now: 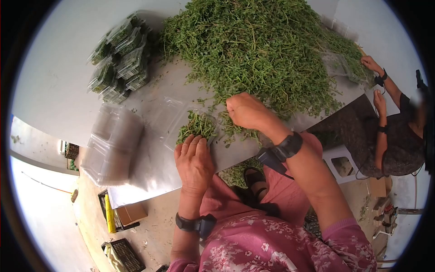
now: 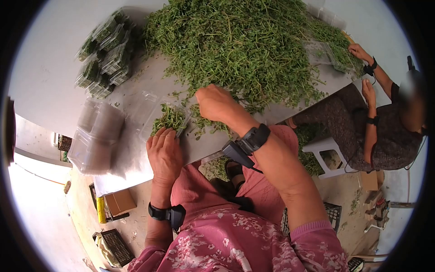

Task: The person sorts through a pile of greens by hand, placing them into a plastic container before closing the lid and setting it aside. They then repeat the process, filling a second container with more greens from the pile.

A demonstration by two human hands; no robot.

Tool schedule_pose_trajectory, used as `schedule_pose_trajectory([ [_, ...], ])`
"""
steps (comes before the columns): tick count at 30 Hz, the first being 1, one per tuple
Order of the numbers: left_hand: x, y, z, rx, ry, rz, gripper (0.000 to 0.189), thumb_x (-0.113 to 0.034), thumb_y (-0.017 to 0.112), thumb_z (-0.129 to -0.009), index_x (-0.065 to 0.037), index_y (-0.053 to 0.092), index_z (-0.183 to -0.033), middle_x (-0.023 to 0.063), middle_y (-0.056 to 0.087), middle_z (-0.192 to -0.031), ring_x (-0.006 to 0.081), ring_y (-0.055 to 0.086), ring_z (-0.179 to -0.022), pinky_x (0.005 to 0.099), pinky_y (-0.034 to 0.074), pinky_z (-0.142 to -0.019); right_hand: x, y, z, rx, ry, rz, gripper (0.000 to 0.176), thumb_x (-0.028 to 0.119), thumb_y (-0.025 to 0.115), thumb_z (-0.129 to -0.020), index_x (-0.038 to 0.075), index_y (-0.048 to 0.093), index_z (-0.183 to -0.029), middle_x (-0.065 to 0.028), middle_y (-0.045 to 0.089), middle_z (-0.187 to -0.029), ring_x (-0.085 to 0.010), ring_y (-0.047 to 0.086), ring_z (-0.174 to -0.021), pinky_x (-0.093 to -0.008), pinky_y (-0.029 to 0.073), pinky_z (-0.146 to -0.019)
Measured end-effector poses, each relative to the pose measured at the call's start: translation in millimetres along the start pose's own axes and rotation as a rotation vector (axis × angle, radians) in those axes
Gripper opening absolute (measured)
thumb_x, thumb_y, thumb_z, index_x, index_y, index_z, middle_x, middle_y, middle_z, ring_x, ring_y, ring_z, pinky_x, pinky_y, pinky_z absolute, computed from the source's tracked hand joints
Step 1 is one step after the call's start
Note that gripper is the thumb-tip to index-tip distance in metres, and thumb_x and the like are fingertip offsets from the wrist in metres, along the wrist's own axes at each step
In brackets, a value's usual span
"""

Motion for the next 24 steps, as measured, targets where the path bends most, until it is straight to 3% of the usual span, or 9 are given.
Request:
schedule_pose_trajectory([
  [7, -0.2, -0.6, 0.0, 0.006, -0.001, -0.001, 0.024, -0.007, 0.064, -0.086, -0.002, 0.066, -0.11, 0.0131, 0.071, -0.115, 0.0328, 0.062, -0.117, 0.0471, 0.042, -0.103, 4.0, -32.5, -0.6, -0.048, 0.034, -0.387, 0.007, 0.004, 0.066, -0.084, -0.001, 0.069, -0.088, -0.0153, 0.07, -0.081, -0.0258, 0.068, -0.073, -0.0381, 0.053, -0.069],
  [10, -0.6, -0.5, -0.5, 0.008, 0.0, -0.002, 0.025, -0.007, 0.064, -0.086, -0.002, 0.066, -0.11, 0.0132, 0.07, -0.115, 0.0329, 0.062, -0.116, 0.047, 0.042, -0.102, 1.7, -34.2, -0.7, -0.138, -0.028, -0.352, 0.006, 0.004, 0.066, -0.085, -0.001, 0.068, -0.088, -0.0131, 0.069, -0.079, -0.0209, 0.067, -0.072, -0.0366, 0.052, -0.067],
  [13, -1.6, -1.0, -1.0, 0.014, 0.006, -0.002, 0.025, -0.007, 0.065, -0.085, -0.001, 0.066, -0.11, 0.0133, 0.07, -0.115, 0.0332, 0.062, -0.116, 0.0468, 0.042, -0.102, 6.1, -40.5, 0.9, -0.232, -0.099, -0.233, 0.006, 0.004, 0.065, -0.086, -0.001, 0.067, -0.09, -0.013, 0.069, -0.079, -0.0209, 0.066, -0.07, -0.038, 0.051, -0.065],
  [16, -1.5, -0.6, -1.1, 0.017, 0.012, -0.003, 0.026, -0.007, 0.065, -0.085, -0.001, 0.065, -0.11, 0.0133, 0.07, -0.116, 0.0334, 0.062, -0.116, 0.0467, 0.042, -0.101, 12.6, -44.0, 4.5, -0.192, -0.022, -0.378, 0.007, 0.001, 0.065, -0.087, 0.0, 0.065, -0.093, -0.0144, 0.066, -0.078, -0.0262, 0.065, -0.069, -0.0396, 0.05, -0.065],
  [19, -1.2, -0.5, -0.8, 0.021, 0.015, -0.004, 0.027, -0.008, 0.065, -0.084, -0.001, 0.065, -0.11, 0.0133, 0.069, -0.116, 0.0335, 0.061, -0.116, 0.0466, 0.042, -0.101, 23.1, -38.2, 5.7, -0.379, -0.264, -0.304, 0.008, 0.0, 0.064, -0.088, 0.001, 0.064, -0.095, -0.0154, 0.065, -0.081, -0.0325, 0.065, -0.073, -0.0403, 0.051, -0.067],
  [24, -1.5, 0.4, -0.7, 0.012, 0.023, -0.01, 0.027, -0.008, 0.065, -0.084, -0.001, 0.065, -0.11, 0.0141, 0.069, -0.116, 0.0338, 0.061, -0.116, 0.0464, 0.042, -0.099, 51.4, -22.8, 13.0, -0.309, -0.415, -0.296, 0.009, 0.001, 0.066, -0.089, 0.003, 0.063, -0.098, -0.0142, 0.064, -0.089, -0.0359, 0.064, -0.083, -0.0418, 0.052, -0.072],
])
Point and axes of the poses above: each hand's wrist, its own z-axis away from the middle knuckle, its own y-axis out of the palm, x = y × z, the point moved 4 cm from there along -z, towards the middle knuckle
